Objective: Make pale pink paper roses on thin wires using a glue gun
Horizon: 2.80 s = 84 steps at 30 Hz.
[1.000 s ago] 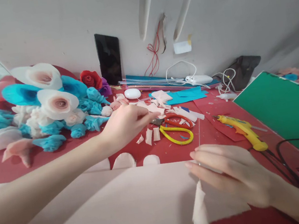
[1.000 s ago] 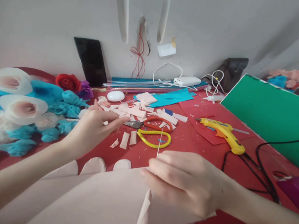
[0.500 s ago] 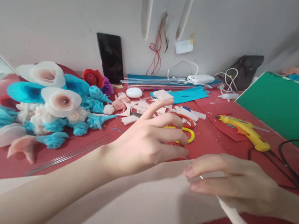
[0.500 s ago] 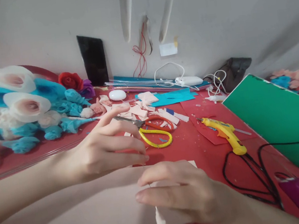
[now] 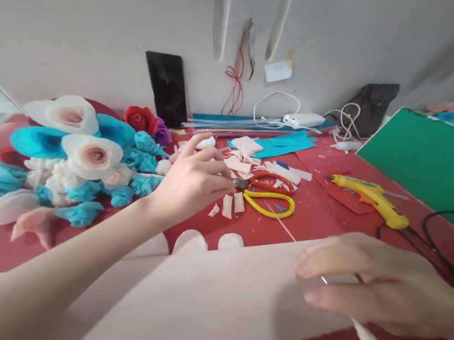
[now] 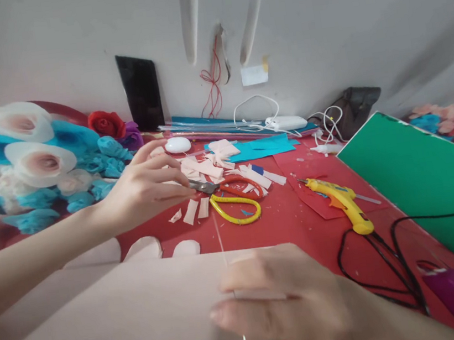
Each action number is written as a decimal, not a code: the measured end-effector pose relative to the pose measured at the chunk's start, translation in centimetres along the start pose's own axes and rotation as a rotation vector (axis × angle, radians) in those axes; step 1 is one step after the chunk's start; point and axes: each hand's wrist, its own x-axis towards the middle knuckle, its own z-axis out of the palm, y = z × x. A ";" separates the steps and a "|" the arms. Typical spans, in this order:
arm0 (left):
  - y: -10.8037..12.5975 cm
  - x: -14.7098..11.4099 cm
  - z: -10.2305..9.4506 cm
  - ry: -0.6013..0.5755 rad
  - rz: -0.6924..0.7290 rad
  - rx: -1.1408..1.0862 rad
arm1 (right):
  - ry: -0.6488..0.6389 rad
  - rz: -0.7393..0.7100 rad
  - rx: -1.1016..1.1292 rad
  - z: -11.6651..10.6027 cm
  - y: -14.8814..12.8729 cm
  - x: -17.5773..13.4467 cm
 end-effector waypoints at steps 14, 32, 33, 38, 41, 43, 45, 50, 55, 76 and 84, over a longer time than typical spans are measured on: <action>1.3 0.7 -0.5 -0.131 -0.499 -0.096 | -0.045 -0.209 -0.511 -0.8 0.7 -0.8; 6.5 1.9 -2.0 -0.087 -0.301 -0.843 | 0.144 0.011 -0.382 -0.1 0.6 -0.3; 6.7 1.8 -1.9 -0.080 -0.306 -0.852 | 0.145 0.017 -0.388 0.0 0.6 -0.3; 7.1 1.7 -1.7 -0.047 -0.329 -0.846 | 0.119 0.040 -0.389 0.2 0.9 -0.6; 7.2 1.8 -1.6 -0.059 -0.349 -0.835 | 0.118 0.037 -0.377 0.3 0.9 -0.7; 7.2 1.8 -1.6 -0.075 -0.359 -0.848 | 0.117 0.046 -0.358 0.3 0.9 -0.6; 7.2 1.9 -1.7 -0.088 -0.359 -0.874 | 0.124 0.049 -0.325 0.2 0.8 -0.5; 7.4 2.0 -2.1 -0.171 -0.368 -0.947 | 0.070 0.132 -0.181 0.1 0.7 -0.4; 7.8 2.2 -2.4 -0.305 -0.440 -0.943 | -0.014 0.052 -0.173 0.0 1.0 -0.8; 7.6 2.7 -2.2 -0.224 -0.691 -1.038 | -0.029 0.630 0.431 -0.7 0.9 0.1; 6.8 2.4 -1.4 -0.302 -0.754 -1.072 | 0.047 0.569 0.359 -0.6 0.7 0.0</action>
